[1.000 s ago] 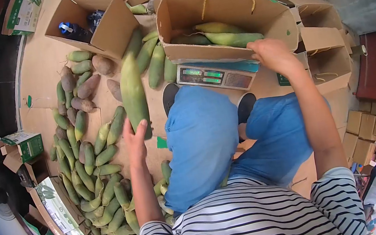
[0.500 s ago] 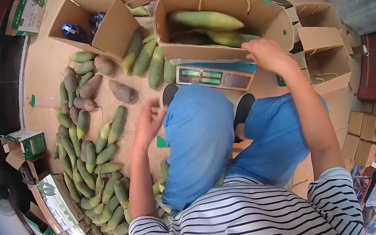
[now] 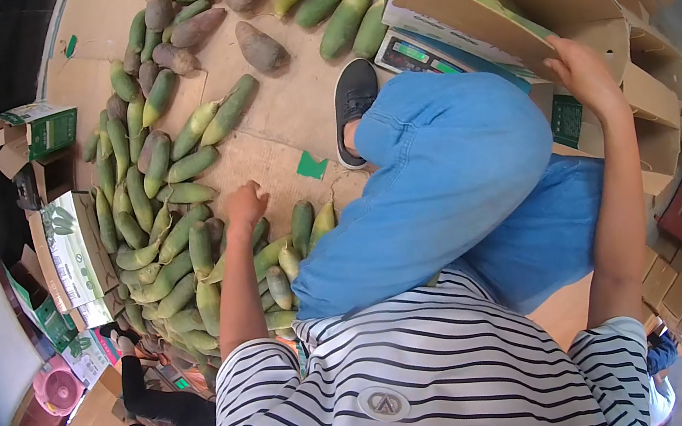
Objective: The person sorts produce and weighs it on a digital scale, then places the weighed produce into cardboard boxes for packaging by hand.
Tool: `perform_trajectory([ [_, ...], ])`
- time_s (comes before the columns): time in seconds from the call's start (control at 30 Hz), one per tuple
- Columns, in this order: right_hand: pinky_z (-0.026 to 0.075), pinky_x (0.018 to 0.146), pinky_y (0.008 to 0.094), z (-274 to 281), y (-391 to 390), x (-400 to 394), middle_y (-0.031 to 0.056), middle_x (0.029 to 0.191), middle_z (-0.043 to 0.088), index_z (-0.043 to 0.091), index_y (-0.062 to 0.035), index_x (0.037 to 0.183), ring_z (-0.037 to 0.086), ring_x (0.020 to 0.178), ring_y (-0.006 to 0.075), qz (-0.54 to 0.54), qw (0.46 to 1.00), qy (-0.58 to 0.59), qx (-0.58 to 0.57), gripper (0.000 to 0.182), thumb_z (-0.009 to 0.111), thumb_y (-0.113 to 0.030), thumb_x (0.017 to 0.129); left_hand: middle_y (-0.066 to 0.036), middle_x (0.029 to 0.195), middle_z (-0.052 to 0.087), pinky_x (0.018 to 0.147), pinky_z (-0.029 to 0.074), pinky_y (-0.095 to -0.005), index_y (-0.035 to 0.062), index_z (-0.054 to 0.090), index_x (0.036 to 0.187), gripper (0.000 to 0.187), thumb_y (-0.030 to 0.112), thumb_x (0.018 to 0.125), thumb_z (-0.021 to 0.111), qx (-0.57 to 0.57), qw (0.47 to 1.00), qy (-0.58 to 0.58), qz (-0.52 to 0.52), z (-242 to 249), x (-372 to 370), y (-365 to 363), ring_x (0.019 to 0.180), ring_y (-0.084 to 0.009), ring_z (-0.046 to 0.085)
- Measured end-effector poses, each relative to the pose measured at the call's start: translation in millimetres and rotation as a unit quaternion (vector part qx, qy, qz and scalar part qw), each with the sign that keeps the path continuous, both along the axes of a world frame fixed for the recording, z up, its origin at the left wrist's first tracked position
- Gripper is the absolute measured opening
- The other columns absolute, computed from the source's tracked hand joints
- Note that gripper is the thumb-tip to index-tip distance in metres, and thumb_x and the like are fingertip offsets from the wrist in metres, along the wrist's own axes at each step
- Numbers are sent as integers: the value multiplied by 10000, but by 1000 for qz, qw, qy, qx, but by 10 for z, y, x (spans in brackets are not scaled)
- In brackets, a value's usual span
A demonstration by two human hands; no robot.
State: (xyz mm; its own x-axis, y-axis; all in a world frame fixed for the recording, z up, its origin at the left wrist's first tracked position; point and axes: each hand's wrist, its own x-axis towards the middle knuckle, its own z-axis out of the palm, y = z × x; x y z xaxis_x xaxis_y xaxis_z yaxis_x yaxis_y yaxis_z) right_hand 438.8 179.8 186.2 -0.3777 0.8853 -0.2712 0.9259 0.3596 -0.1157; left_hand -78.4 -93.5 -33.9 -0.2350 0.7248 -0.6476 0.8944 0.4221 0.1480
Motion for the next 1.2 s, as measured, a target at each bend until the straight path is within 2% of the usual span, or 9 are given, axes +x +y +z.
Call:
perform_trajectory([
  [0.1, 442, 811, 441, -42, -3, 32, 180, 1041, 606, 534, -36, 1129, 554, 988, 357, -11, 1000, 8, 8, 309, 569, -151, 843, -222, 949, 620, 785, 470, -409, 20, 577, 1043, 510, 368, 704, 730, -49, 995, -84, -1, -345, 182, -367, 915, -370, 597],
  [0.27, 453, 803, 437, -39, 24, 29, 183, 1053, 606, 533, -42, 1147, 562, 980, 357, -8, 1000, -12, -6, 320, 562, -151, 848, -217, 789, 631, 736, 461, -399, -34, 639, 794, 651, 613, 738, 591, -351, 929, -117, -17, -440, 479, -652, 830, -350, 618],
  [0.37, 458, 787, 442, -48, 40, 31, 186, 1036, 608, 541, -45, 1110, 566, 961, 363, 6, 1000, -8, 5, 289, 568, -147, 840, -232, 768, 633, 726, 467, -406, -39, 647, 734, 748, 700, 713, 530, -247, 949, -168, 100, -59, 411, -635, 810, -359, 625],
  [0.53, 457, 760, 457, 0, 0, 26, 184, 950, 617, 548, -39, 996, 573, 926, 366, 18, 1000, 7, 23, 215, 594, -145, 816, -225, 1024, 630, 839, 470, -390, 0, 597, 1086, 658, 451, 629, 741, -241, 957, -126, -103, -292, 226, -1096, 1001, -344, 596],
  [0.57, 458, 753, 459, -4, -5, 24, 180, 931, 618, 548, -37, 976, 576, 918, 365, 17, 1000, 6, 26, 203, 599, -144, 811, -217, 1088, 610, 851, 473, -383, 21, 557, 1147, 684, 421, 625, 745, -254, 956, -145, -41, -292, 260, -1121, 1029, -336, 587],
  [0.77, 467, 724, 460, 23, 2, 9, 166, 867, 625, 560, -38, 911, 590, 881, 354, -3, 1000, 13, 16, 157, 607, -137, 798, -192, 965, 650, 776, 494, -395, 66, 613, 1066, 509, 308, 632, 718, -189, 967, -96, -138, -460, 205, -1150, 920, -349, 618],
  [0.93, 476, 713, 453, 3, 5, 29, 167, 827, 633, 582, -36, 889, 605, 848, 351, -13, 1000, 7, 3, 119, 589, -110, 796, -192, 944, 652, 756, 498, -393, 51, 621, 1060, 511, 291, 624, 737, -108, 981, -151, -62, 665, 219, -304, 866, -331, 634],
  [1.07, 481, 707, 446, -62, -3, 50, 170, 822, 638, 594, -38, 870, 614, 840, 348, -9, 1000, 16, 17, 92, 573, -83, 793, -111, 945, 652, 753, 496, -298, -18, 582, 1106, 445, 109, 704, 724, 102, 970, -216, 41, 1784, 356, 686, 838, -163, 618],
  [1.2, 474, 708, 447, -82, -5, 69, 162, 830, 626, 568, -29, 885, 601, 850, 346, -12, 1000, 25, 11, 117, 590, -104, 798, -112, 1074, 601, 842, 470, -290, -29, 552, 1149, 458, 44, 724, 704, 361, 893, -268, 38, 2572, 652, 1403, 964, -153, 570],
])
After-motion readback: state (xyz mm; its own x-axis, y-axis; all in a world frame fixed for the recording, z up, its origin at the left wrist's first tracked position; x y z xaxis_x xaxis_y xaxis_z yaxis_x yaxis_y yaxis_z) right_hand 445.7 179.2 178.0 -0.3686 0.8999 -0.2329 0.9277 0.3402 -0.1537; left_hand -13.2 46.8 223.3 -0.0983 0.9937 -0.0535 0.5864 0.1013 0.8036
